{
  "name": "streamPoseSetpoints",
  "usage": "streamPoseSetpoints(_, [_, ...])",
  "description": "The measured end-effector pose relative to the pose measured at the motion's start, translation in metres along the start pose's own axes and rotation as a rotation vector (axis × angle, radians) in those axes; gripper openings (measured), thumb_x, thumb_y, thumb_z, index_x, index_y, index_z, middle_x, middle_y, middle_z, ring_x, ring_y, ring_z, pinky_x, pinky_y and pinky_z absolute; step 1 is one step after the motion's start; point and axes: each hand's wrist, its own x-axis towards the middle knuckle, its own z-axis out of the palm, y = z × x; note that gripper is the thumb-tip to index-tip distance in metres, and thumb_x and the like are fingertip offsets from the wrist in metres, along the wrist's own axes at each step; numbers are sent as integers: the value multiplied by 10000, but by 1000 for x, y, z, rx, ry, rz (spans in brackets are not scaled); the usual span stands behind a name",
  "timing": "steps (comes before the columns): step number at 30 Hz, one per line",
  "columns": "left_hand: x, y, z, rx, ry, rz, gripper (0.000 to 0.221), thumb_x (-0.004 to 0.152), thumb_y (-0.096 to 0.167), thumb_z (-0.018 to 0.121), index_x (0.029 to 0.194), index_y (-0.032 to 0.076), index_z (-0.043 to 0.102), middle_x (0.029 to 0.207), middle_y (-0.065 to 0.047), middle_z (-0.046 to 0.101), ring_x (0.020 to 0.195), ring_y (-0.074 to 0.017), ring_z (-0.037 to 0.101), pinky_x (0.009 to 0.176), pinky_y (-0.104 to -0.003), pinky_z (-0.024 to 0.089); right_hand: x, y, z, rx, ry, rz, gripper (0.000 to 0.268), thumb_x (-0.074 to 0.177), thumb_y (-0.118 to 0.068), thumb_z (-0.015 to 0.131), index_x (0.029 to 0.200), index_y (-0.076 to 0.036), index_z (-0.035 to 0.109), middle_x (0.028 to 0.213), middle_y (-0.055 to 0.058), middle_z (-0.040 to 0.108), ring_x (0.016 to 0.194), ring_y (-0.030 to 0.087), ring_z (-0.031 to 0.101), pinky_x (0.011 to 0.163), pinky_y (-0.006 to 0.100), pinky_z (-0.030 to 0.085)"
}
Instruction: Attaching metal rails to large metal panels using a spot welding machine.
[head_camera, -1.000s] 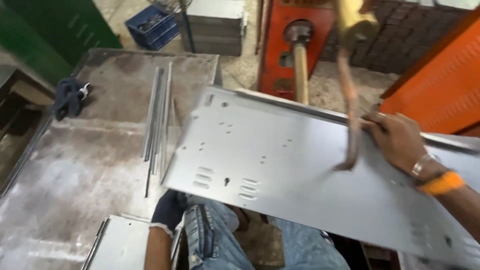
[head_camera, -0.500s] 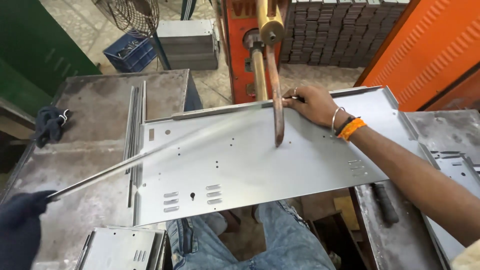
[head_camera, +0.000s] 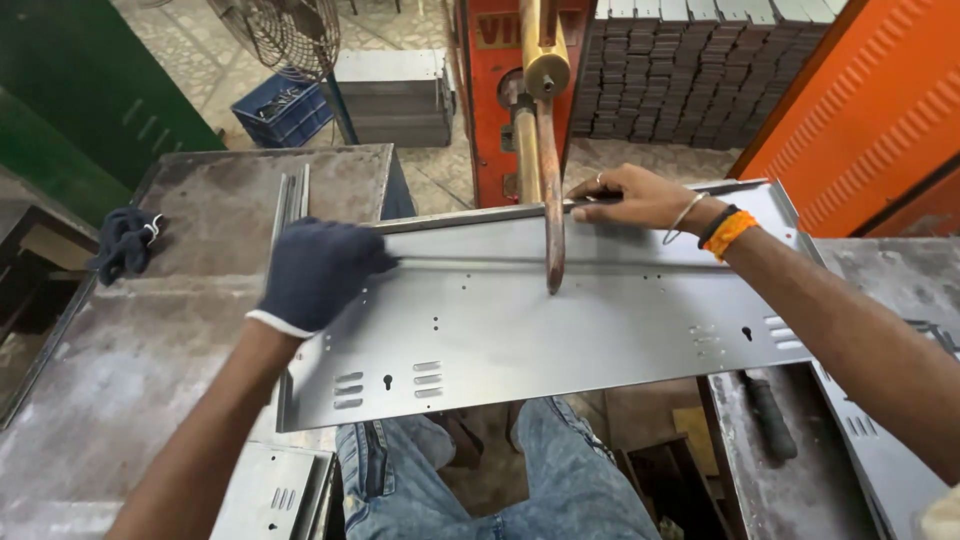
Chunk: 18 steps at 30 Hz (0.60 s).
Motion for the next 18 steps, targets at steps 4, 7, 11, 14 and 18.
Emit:
streamPoseSetpoints(4, [10, 2, 27, 131, 0, -12, 218, 919, 319, 728, 829, 127, 677, 762, -114, 687, 659, -334, 675, 652, -474, 504, -2, 13, 9, -102, 48, -75, 436, 904, -358, 718, 1214, -51, 725, 1050, 161, 767, 955, 257, 712, 849, 397, 545])
streamPoseSetpoints(7, [12, -5, 23, 250, -8, -112, 334, 907, 400, 755, 787, 104, 656, 742, -140, 670, 666, -357, 672, 643, -488, 505, -5, 18, 23, -69, 165, -153, 360, 925, -313, 697, 1198, -82, 737, 1084, 143, 767, 974, 270, 721, 870, 394, 552])
streamPoseSetpoints(11, [16, -8, -3, 220, 207, -102, 160, 808, 246, 742, 900, 116, 753, 876, -130, 733, 877, -366, 698, 778, -502, 516, -5, 26, 35, -221, 296, -60, 292, 960, -281, 689, 1189, -115, 766, 1051, 156, 756, 963, 338, 686, 854, 431, 528])
streamPoseSetpoints(14, [-3, -58, 22, -429, -104, -369, 285, 943, 151, 628, 1193, 45, 718, 1090, -171, 746, 1011, -307, 714, 887, -415, 539, -9, 21, 38, -177, 347, -118, 294, 968, -253, 680, 1198, -85, 752, 1069, 169, 745, 981, 334, 694, 863, 424, 534])
streamPoseSetpoints(18, [-7, -63, 33, -491, -77, -374, 275, 974, 112, 609, 1211, 37, 727, 1140, -164, 766, 1039, -250, 727, 957, -356, 542, -7, 13, 32, -167, 326, -98, 288, 969, -245, 665, 1197, -86, 743, 1092, 150, 751, 984, 310, 714, 864, 408, 547])
